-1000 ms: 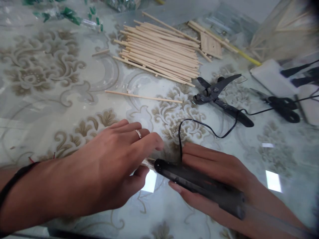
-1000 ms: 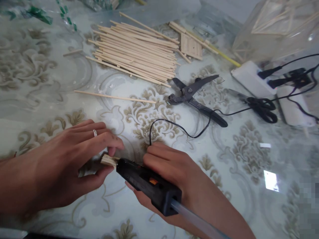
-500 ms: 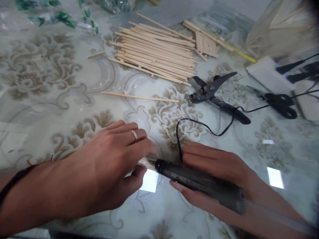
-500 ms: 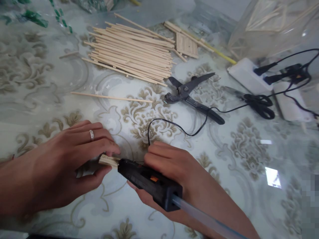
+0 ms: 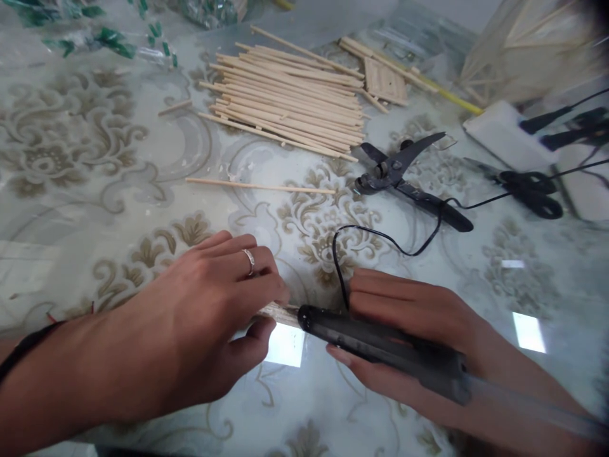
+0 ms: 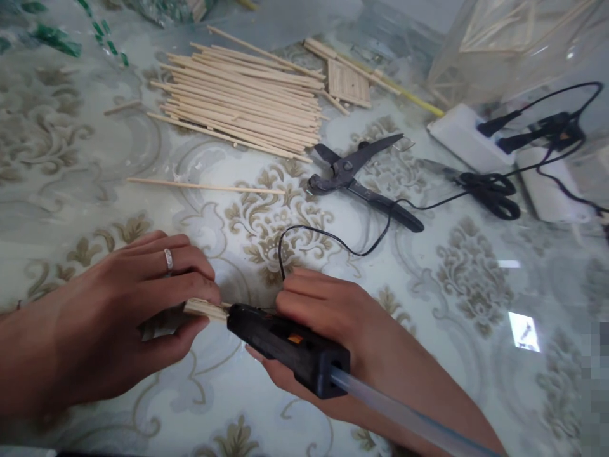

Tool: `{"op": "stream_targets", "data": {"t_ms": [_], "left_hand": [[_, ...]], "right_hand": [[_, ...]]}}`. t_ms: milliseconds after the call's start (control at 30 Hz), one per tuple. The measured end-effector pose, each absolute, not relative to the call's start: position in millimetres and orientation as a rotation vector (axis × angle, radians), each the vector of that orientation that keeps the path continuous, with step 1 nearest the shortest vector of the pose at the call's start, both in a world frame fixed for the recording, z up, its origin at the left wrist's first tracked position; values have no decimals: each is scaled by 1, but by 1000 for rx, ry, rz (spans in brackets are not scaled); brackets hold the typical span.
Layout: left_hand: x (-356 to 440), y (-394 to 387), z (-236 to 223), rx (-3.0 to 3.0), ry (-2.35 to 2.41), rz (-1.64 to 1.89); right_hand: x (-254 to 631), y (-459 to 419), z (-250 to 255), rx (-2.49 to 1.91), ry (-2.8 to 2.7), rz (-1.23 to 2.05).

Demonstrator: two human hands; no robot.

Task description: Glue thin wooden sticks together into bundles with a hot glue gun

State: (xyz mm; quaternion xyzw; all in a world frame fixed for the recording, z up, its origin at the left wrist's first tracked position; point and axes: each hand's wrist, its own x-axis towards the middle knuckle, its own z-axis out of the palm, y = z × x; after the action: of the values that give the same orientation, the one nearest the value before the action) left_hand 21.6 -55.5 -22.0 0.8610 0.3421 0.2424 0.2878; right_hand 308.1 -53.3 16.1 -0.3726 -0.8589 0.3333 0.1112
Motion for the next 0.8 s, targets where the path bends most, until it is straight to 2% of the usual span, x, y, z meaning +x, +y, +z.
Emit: {"op": "stream_targets", "data": {"t_ms": [800], "left_hand": [[24, -53, -19, 2319, 884, 655]], "right_hand": [[310, -54, 19, -1136, -2474, 1064]]}}
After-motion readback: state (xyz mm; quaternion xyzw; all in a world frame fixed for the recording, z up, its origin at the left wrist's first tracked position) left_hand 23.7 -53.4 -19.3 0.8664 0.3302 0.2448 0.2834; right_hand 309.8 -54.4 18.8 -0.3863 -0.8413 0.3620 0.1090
